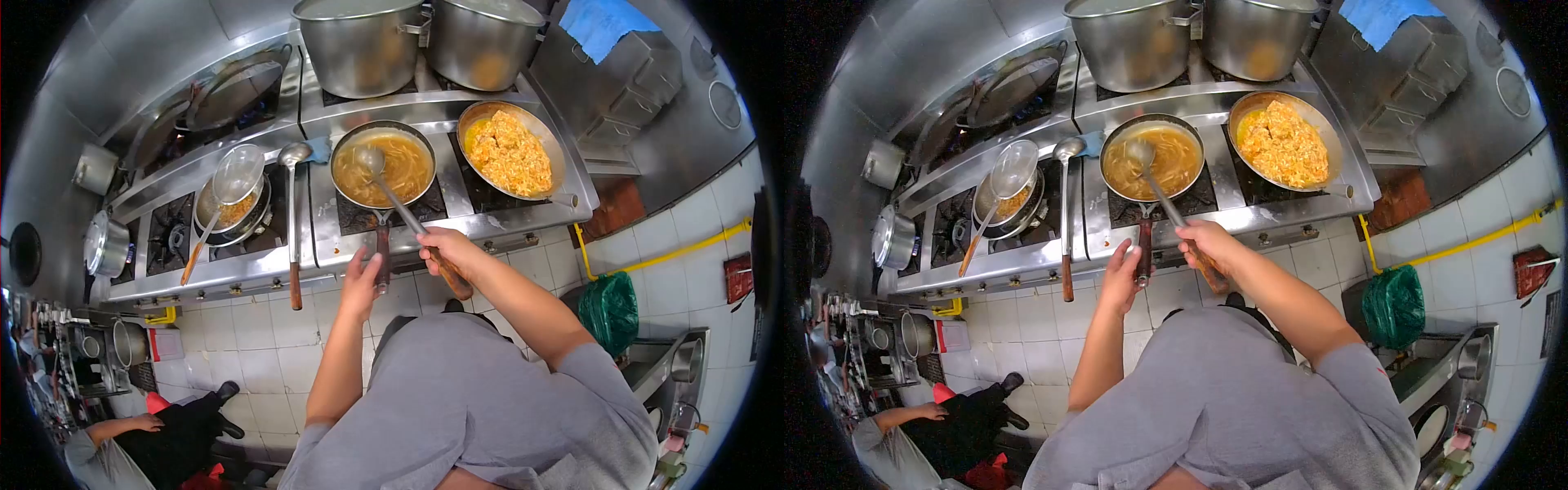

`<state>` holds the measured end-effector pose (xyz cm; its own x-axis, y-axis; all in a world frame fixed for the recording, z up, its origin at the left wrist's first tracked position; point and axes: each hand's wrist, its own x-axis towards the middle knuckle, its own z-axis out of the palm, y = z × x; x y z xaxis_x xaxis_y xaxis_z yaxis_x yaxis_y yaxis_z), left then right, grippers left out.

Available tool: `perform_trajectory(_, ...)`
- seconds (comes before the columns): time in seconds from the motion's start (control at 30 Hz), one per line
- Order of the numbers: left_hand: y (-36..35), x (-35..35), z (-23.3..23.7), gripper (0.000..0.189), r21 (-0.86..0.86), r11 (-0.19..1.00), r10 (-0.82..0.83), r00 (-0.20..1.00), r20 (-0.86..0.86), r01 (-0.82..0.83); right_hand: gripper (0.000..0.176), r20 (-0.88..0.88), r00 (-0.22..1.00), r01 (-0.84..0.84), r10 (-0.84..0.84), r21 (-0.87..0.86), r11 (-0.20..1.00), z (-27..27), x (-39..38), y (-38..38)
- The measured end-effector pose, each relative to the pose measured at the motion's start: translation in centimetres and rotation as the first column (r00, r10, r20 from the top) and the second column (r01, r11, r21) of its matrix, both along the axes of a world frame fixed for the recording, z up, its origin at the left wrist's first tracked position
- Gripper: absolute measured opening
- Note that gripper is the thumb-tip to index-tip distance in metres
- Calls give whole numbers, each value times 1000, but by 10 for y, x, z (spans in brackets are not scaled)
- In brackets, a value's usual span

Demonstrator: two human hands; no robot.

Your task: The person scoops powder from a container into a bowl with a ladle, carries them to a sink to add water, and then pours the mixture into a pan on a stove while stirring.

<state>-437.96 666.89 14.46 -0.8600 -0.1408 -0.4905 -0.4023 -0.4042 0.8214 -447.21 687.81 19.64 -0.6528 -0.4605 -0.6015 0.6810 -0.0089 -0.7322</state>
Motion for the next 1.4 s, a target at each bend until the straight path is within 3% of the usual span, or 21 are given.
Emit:
perform_trajectory(0.03,6,-5,5,72,25,1000,-16,1000,-13,16,17,-83,996,-4,9,63,998,-8,-1,-1)
perform_trajectory(0.13,12,-14,8,78,34,999,-40,999,-27,41,20,-77,997,4,15,237,972,-11,31,-11)
perform_trajectory(0.23,16,-15,-1,81,53,997,-60,998,-30,61,19,60,998,-43,36,117,992,37,49,-13)
perform_trajectory(0.33,22,-16,2,84,68,995,-67,996,-59,71,21,98,990,-103,99,36,994,24,8,1)
perform_trajectory(0.37,24,-16,5,86,56,997,-57,995,-77,61,26,-1,994,-105,106,89,990,5,-5,4)
perform_trajectory(0.43,25,-16,7,87,46,998,-45,996,-79,49,43,-272,921,-125,278,470,874,-19,-8,6)
perform_trajectory(0.47,23,-16,8,87,37,999,-29,997,-75,32,43,-279,920,-119,275,468,876,-26,-2,11)
perform_trajectory(0.5,21,-15,8,87,35,999,-31,996,-81,34,53,-417,768,15,486,770,638,-30,9,16)
perform_trajectory(0.53,19,-14,7,87,55,998,-19,997,-76,23,63,-414,574,247,707,910,332,-28,14,20)
perform_trajectory(0.63,2,-16,4,85,45,999,-9,998,-60,12,69,-305,579,157,756,952,263,12,15,48)
perform_trajectory(0.7,-12,-14,2,84,14,1000,8,999,-44,-7,68,-321,574,184,754,947,264,17,24,63)
perform_trajectory(0.77,-17,-16,1,75,60,996,-61,997,-44,63,66,-338,582,215,740,941,261,16,24,64)
perform_trajectory(0.83,-17,-18,1,69,58,994,-91,995,-43,93,69,-367,666,209,649,927,310,16,21,55)
perform_trajectory(0.97,-15,-17,7,60,4,992,-124,992,-18,124,66,-415,706,221,573,899,379,-24,-11,27)
perform_trajectory(1.03,-16,-17,7,59,8,992,-129,991,-26,130,66,-478,653,191,587,854,483,-30,-20,15)
perform_trajectory(1.2,-15,-17,10,58,-5,990,-139,990,-17,139,65,-496,522,133,694,851,508,-26,-32,32)
perform_trajectory(1.27,-15,-17,8,58,-10,990,-140,990,-17,140,68,-307,458,43,834,945,324,10,-27,45)
perform_trajectory(1.3,-15,-17,9,58,-9,990,-140,990,-17,139,68,-306,458,42,834,945,323,17,-28,56)
perform_trajectory(1.37,-15,-17,12,59,-21,989,-147,989,-16,147,72,-204,203,129,958,975,181,30,-33,83)
perform_trajectory(1.4,-16,-18,11,59,-23,989,-150,989,-17,149,73,-149,143,171,978,978,124,39,-36,97)
